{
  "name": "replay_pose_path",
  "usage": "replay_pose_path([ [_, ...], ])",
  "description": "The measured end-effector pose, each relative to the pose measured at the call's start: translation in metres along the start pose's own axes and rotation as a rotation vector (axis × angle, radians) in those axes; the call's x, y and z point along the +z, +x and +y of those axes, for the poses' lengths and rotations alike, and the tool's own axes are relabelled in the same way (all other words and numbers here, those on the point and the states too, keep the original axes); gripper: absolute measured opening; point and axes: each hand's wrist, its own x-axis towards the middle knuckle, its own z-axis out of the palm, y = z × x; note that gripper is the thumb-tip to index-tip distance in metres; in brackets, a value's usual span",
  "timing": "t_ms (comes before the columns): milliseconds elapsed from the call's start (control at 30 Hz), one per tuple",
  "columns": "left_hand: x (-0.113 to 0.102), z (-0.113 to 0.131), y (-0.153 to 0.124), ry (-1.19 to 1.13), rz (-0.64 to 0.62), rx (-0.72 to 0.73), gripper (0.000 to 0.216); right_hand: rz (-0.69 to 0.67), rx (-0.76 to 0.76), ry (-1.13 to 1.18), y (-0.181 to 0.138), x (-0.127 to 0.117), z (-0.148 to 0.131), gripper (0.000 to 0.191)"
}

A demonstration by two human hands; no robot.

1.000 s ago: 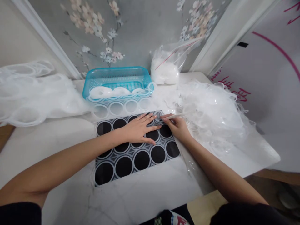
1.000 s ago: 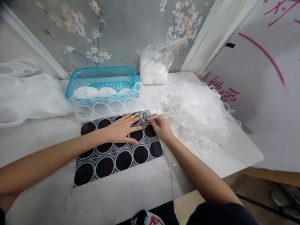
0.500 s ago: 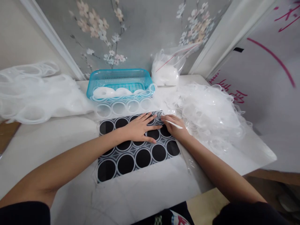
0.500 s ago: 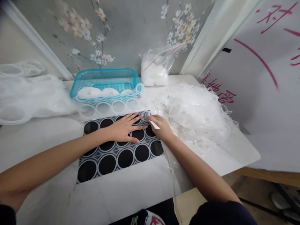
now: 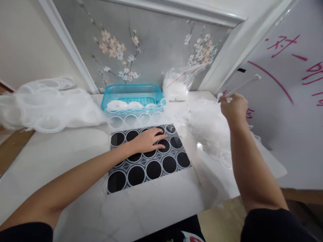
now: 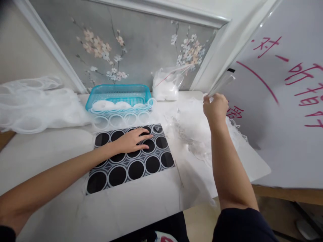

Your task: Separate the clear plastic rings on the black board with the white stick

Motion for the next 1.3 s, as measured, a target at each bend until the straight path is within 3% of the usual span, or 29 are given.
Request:
replay_pose_path([
  [100,-0.002,-0.007,-0.004,0.003,0.100,-0.087,0.040,-0.046,0.048,-0.068,-0.008,-0.012,0.013,0.011],
  [233,-0.009,-0.014,0.000,0.024,0.068,-0.083,0.029,-0.081,-0.169,0.210,-0.050,-0.002,0.004,0.008],
  [300,-0.012,-0.013,0.005,0.037,0.049,-0.060,0.022,-0.274,-0.304,0.445,-0.084,0.013,-0.012,0.015],
  [367,-0.015,-0.010,0.010,0.052,0.044,-0.045,0.019,-0.526,-0.322,0.556,-0.118,0.031,-0.027,0.024],
  [467,-0.018,-0.004,0.015,0.067,0.048,-0.026,0.015,-0.645,-0.264,0.581,-0.153,0.052,-0.038,0.035],
  [633,-0.014,0.009,0.016,0.068,0.059,-0.002,0.020,-0.643,-0.210,0.596,-0.165,0.062,-0.033,0.042],
  [767,-0.001,0.016,0.013,0.059,0.018,0.061,0.037,-0.654,-0.186,0.612,-0.165,0.061,-0.031,0.041],
  [867,0.009,0.016,0.011,0.077,-0.040,0.100,0.048,-0.643,-0.169,0.659,-0.167,0.062,-0.031,0.041],
  [1067,0.015,0.011,0.007,0.079,-0.066,0.080,0.052,-0.611,-0.191,0.645,-0.165,0.065,-0.027,0.040],
  [1167,0.015,0.010,0.007,0.050,-0.074,0.083,0.052,-0.587,-0.313,0.552,-0.174,0.063,-0.026,0.034],
  [1300,0.017,0.011,0.008,0.014,-0.103,0.084,0.053,-0.532,-0.703,0.235,-0.184,0.057,-0.028,0.025],
])
